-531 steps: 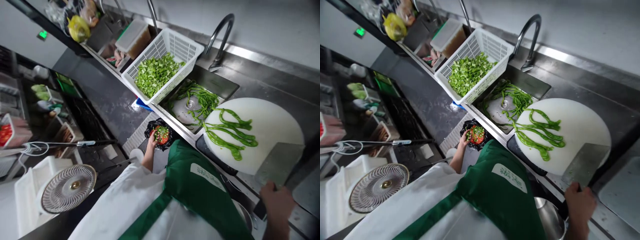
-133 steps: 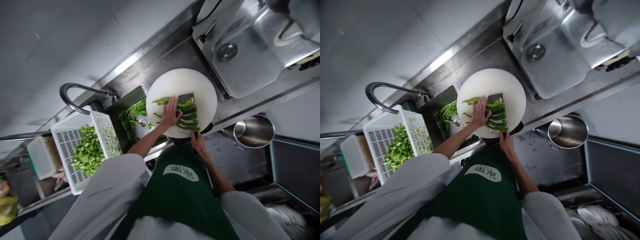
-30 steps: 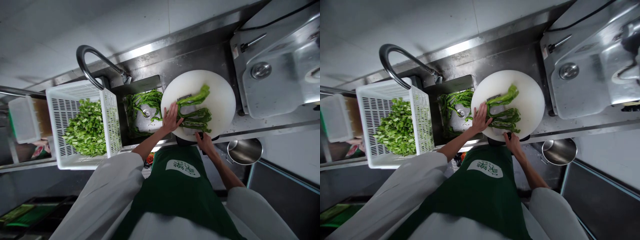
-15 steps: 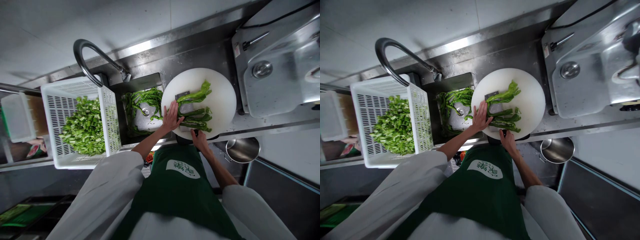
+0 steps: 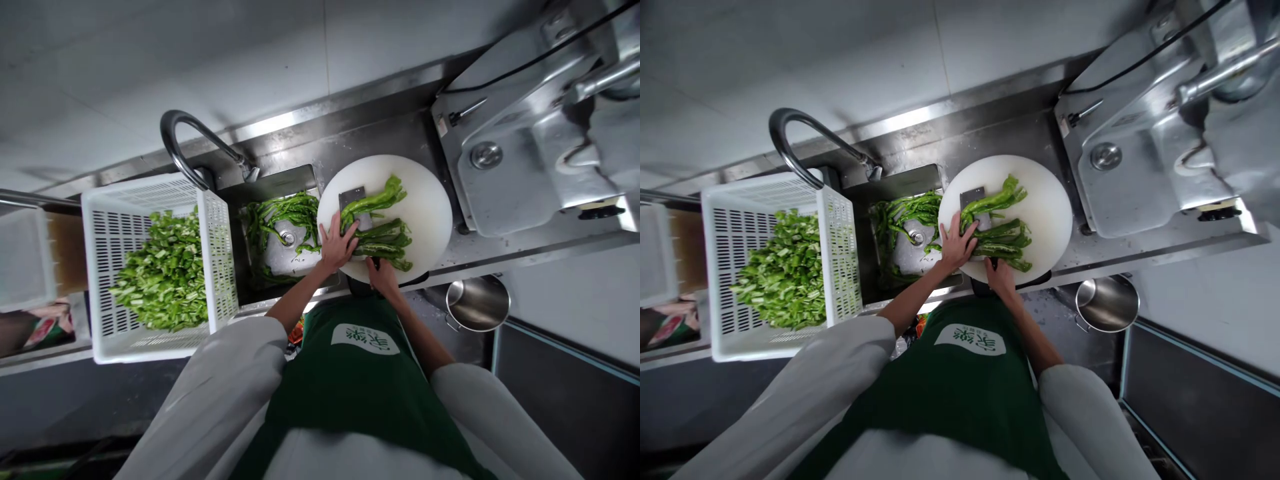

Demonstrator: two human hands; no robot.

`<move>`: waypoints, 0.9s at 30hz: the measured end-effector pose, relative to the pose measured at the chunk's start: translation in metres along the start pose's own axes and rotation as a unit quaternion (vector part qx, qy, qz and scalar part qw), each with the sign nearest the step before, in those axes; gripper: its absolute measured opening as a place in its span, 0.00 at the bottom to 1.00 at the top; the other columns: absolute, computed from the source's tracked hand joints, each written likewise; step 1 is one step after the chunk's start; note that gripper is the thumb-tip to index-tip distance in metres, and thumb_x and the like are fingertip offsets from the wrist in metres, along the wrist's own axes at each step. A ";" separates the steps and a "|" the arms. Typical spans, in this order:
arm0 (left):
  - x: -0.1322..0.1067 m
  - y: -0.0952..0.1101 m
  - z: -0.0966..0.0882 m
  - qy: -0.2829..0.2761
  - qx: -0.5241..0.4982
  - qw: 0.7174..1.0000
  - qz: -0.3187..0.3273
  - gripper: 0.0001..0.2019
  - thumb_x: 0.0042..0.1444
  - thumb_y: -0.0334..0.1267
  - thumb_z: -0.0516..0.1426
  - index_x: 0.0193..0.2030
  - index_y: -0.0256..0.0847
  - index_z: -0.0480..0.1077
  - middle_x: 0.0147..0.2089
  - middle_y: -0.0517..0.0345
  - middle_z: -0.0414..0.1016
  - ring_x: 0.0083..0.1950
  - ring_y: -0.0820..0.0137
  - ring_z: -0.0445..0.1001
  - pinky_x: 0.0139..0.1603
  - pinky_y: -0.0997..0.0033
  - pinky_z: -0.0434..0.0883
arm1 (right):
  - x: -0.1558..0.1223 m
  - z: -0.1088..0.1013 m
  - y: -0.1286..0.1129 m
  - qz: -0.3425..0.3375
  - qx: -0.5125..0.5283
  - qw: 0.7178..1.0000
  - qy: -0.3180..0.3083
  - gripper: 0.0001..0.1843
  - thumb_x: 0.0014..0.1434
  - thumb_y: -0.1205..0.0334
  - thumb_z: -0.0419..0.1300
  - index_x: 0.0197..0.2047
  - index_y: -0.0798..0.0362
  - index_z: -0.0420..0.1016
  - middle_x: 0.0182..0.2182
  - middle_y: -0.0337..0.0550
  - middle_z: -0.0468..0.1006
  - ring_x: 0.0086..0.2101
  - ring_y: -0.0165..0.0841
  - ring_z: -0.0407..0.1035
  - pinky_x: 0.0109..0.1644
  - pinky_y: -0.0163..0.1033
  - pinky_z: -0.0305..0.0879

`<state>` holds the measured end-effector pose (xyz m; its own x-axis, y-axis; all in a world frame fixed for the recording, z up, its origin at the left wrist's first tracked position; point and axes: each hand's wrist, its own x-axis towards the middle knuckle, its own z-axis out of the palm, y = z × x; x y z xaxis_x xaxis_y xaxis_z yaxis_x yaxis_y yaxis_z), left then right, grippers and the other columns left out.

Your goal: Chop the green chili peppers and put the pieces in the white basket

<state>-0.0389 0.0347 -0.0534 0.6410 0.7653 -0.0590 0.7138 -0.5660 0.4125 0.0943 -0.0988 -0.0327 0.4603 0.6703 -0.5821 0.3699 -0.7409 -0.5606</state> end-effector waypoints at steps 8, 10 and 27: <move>0.007 -0.004 0.006 0.023 -0.022 0.999 0.001 0.24 0.76 0.47 0.45 0.68 0.41 0.71 0.82 0.41 0.48 0.84 0.55 0.42 0.79 0.38 0.48 | -0.017 -0.038 -0.004 0.005 0.097 0.993 -0.063 0.18 0.68 0.43 0.55 0.34 0.47 0.67 0.17 0.39 0.73 0.15 0.36 0.67 0.23 0.40 0.64; 0.008 -0.005 0.007 0.040 -0.024 0.999 0.002 0.24 0.76 0.47 0.45 0.67 0.39 0.71 0.81 0.40 0.49 0.83 0.56 0.43 0.80 0.41 0.49 | -0.026 -0.051 -0.003 -0.002 0.088 0.994 -0.071 0.17 0.68 0.43 0.55 0.34 0.47 0.67 0.17 0.38 0.73 0.15 0.35 0.67 0.23 0.39 0.64; 0.010 -0.009 0.016 0.127 -0.078 0.989 0.017 0.16 0.73 0.44 0.51 0.55 0.40 0.76 0.77 0.40 0.56 0.77 0.53 0.58 0.77 0.46 0.58 | -0.081 -0.201 -0.030 -0.069 -0.210 0.967 -0.125 0.18 0.72 0.46 0.54 0.39 0.51 0.71 0.22 0.42 0.76 0.21 0.34 0.71 0.28 0.36 0.58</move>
<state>-0.0348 0.0423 -0.0725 0.5581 0.8104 0.1782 0.6280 -0.5529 0.5476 0.2080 -0.1395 0.1492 0.1927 0.7150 -0.6721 0.7341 -0.5595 -0.3847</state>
